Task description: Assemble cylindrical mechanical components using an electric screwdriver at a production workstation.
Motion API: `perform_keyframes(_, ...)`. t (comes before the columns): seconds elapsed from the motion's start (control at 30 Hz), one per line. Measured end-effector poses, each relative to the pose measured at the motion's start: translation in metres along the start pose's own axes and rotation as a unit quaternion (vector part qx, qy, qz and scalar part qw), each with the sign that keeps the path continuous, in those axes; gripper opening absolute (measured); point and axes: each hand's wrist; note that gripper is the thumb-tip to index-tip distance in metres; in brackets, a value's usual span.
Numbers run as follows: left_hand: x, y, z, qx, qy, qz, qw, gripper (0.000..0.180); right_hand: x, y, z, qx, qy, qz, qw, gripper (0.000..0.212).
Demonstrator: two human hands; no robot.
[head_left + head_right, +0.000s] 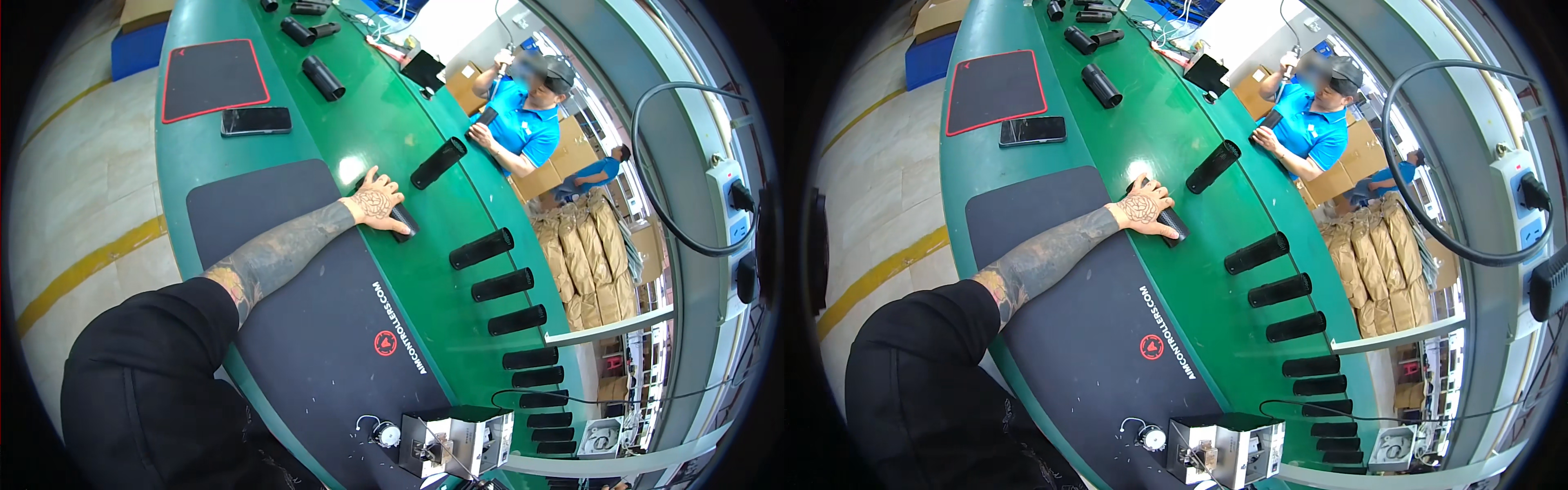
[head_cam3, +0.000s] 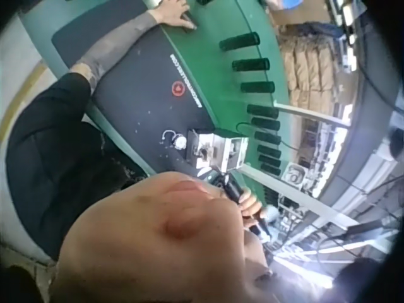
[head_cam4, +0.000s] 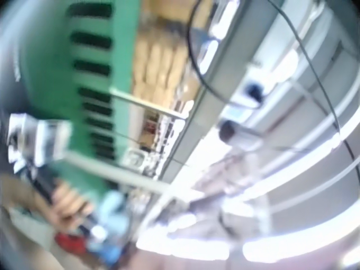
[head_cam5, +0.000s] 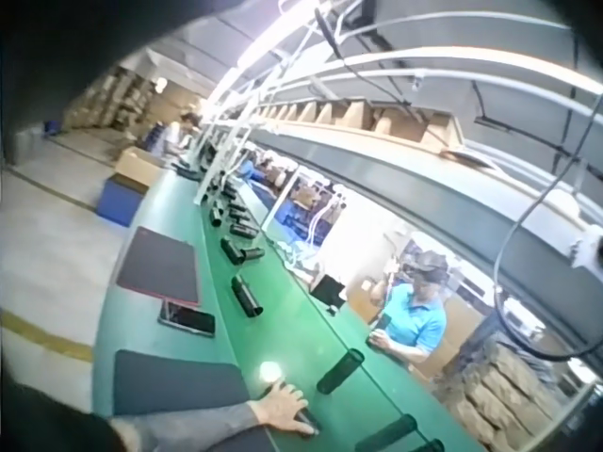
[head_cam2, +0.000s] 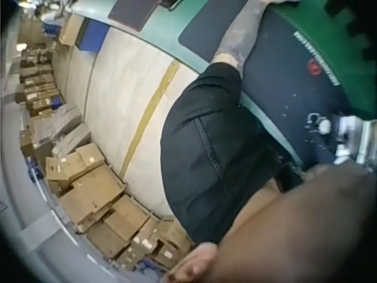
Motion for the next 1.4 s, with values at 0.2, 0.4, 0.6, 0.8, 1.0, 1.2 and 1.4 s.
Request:
perform_keyframes(0.2, 0.001, 0.013, -0.003, -0.012, -0.015, -0.015, 1.0, 0.07, -0.001, -0.004, 0.003, -0.005, 0.01, -0.009, 1.0, 0.024)
perform_keyframes(0.4, 0.016, 0.015, 0.009, -0.044, 0.063, 0.0, 0.997, 0.062, 0.005, -0.009, 0.011, -0.005, 0.016, -0.015, 1.0, 0.024)
perform_keyframes(0.6, 0.018, 0.028, 0.014, -0.133, 0.101, 0.009, 0.986, 0.033, 0.007, -0.015, 0.014, 0.002, 0.019, -0.019, 1.0, 0.024)
perform_keyframes(0.8, 0.026, 0.038, 0.023, -0.193, 0.136, 0.0, 0.972, 0.022, 0.011, -0.008, 0.013, -0.005, 0.028, -0.009, 1.0, 0.024)
perform_keyframes(1.0, 0.019, 0.032, 0.025, -0.179, 0.124, 0.041, 0.975, 0.022, 0.004, -0.006, 0.014, 0.004, 0.036, -0.003, 0.999, 0.025)
perform_keyframes(1.2, 0.015, 0.003, 0.031, -0.117, 0.036, -0.07, 0.99, 0.015, 0.004, -0.003, 0.015, 0.006, 0.044, 0.003, 0.999, 0.025)
perform_keyframes(1.4, 0.024, -0.052, 0.03, -0.174, -0.015, -0.15, 0.973, 0.016, 0.0, 0.02, 0.033, 0.003, 0.047, 0.019, 0.999, 0.025)
Point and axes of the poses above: each hand's wrist, its own x-axis towards the middle knuckle, its own z-axis out of the back of the hand, y = z × x, and after that the axes turned 7 degrees about -x, right-handed
